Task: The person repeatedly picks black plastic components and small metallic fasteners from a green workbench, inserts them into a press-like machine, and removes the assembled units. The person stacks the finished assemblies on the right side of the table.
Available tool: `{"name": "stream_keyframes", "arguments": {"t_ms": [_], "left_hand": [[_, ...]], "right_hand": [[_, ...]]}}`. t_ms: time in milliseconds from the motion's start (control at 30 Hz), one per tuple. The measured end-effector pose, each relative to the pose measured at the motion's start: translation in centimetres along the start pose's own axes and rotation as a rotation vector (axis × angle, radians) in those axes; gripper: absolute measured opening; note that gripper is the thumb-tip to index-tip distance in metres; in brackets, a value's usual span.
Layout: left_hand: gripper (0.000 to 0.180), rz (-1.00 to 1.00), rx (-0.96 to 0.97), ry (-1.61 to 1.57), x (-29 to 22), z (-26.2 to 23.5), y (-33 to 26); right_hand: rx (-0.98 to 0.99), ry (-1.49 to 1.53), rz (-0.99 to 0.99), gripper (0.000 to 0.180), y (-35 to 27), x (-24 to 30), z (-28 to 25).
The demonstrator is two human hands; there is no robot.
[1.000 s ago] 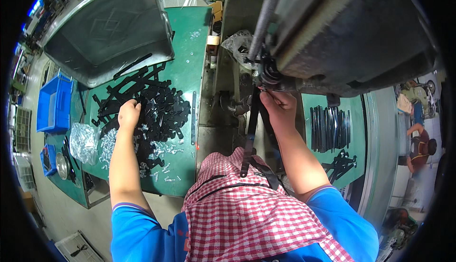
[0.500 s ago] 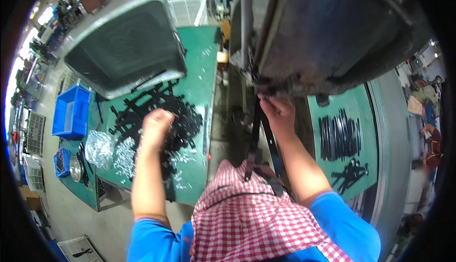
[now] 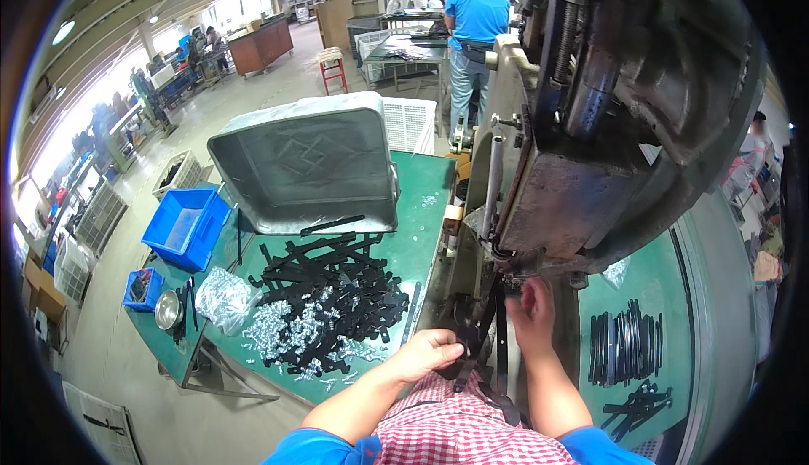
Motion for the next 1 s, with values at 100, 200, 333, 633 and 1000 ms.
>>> {"name": "stream_keyframes", "arguments": {"t_ms": [100, 200, 333, 633, 1000], "left_hand": [[0.028, 0.022, 0.043, 0.221, 1.0, 0.6, -0.1], [0.025, 0.183, 0.087, 0.330, 0.7, 2.9, -0.1], [0.023, 0.061, -0.107, 0.015, 1.2, 3.0, -0.1], [0.036, 0.131, -0.050, -0.704, 0.2, 1.7, -0.7], [0.025, 0.086, 0.045, -0.864, 0.6, 0.3, 0.4]], "right_hand": [[0.423, 0.127, 0.150, 0.032, -2.2, 5.5, -1.5], [0.583, 0.067, 0.090, 0.025, -4.0, 8.0, -0.7], [0.472, 0.242, 0.535, 0.016, -3.5, 5.4, -1.1], [0.191, 0.486, 0.439, 0.018, 3.3, 1.6, -0.6], [0.263, 0.180, 0.266, 0.010, 5.4, 0.5, 1.8]]}}
Point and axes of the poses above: each hand's wrist, its own y-axis towards the middle knuckle, its own z-axis out of the palm, x = y × z, the point moved 4 cm from there along y, towards the middle knuckle, and after that the axes turned 14 degrees about -y, right-handed, at the moved point
